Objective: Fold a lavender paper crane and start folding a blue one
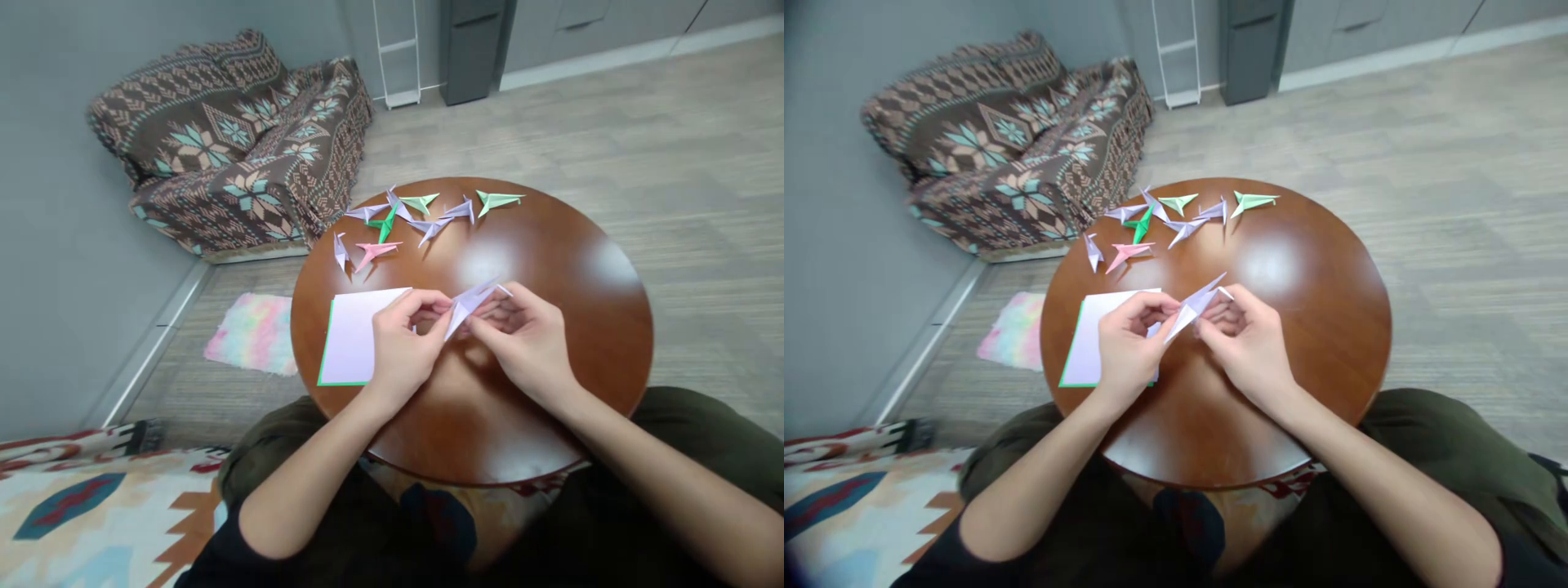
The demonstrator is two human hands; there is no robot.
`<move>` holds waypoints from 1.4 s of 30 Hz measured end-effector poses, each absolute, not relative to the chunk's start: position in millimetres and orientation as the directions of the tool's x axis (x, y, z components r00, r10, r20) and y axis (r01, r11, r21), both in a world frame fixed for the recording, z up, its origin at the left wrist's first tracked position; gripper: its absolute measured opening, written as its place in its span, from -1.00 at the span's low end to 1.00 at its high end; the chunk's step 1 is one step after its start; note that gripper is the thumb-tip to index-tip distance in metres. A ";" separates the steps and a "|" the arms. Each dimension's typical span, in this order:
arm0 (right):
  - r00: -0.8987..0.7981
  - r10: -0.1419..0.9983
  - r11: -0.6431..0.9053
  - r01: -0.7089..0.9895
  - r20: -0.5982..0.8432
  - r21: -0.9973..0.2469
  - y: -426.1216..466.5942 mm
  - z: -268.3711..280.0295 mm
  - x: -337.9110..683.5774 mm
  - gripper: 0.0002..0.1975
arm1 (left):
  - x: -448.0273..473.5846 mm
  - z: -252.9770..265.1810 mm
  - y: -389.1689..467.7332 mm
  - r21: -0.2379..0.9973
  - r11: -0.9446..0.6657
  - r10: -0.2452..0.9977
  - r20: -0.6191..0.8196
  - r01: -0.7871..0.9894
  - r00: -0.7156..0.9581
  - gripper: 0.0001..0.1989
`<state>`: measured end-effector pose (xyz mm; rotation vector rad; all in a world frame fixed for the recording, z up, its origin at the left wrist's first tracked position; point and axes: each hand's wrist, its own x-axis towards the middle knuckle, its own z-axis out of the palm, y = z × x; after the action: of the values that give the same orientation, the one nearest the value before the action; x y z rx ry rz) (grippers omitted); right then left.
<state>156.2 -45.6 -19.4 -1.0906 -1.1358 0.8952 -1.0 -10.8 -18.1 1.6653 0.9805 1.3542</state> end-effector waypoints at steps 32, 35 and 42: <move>0.012 0.974 0.220 0.164 0.225 -0.962 -47.0 -11.0 169.6 -0.93 | -4.8 -13.0 -3.0 0.974 -0.219 0.930 0.228 -0.065 0.288 -0.96; 0.041 0.971 0.225 0.187 0.236 -0.956 -48.6 -14.7 165.3 -0.92 | -3.9 -13.9 -4.3 0.969 -0.248 0.931 0.245 -0.024 0.273 -0.95; 0.108 0.964 0.224 0.173 0.244 -0.959 -51.9 -16.7 158.1 -0.91 | 0.2 -15.7 -5.6 0.972 -0.206 0.951 0.225 -0.108 0.210 -0.85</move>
<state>158.1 -51.9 -16.7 -1.2018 -1.3299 0.8600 0.2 -5.6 -15.7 1.3986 0.8695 1.2347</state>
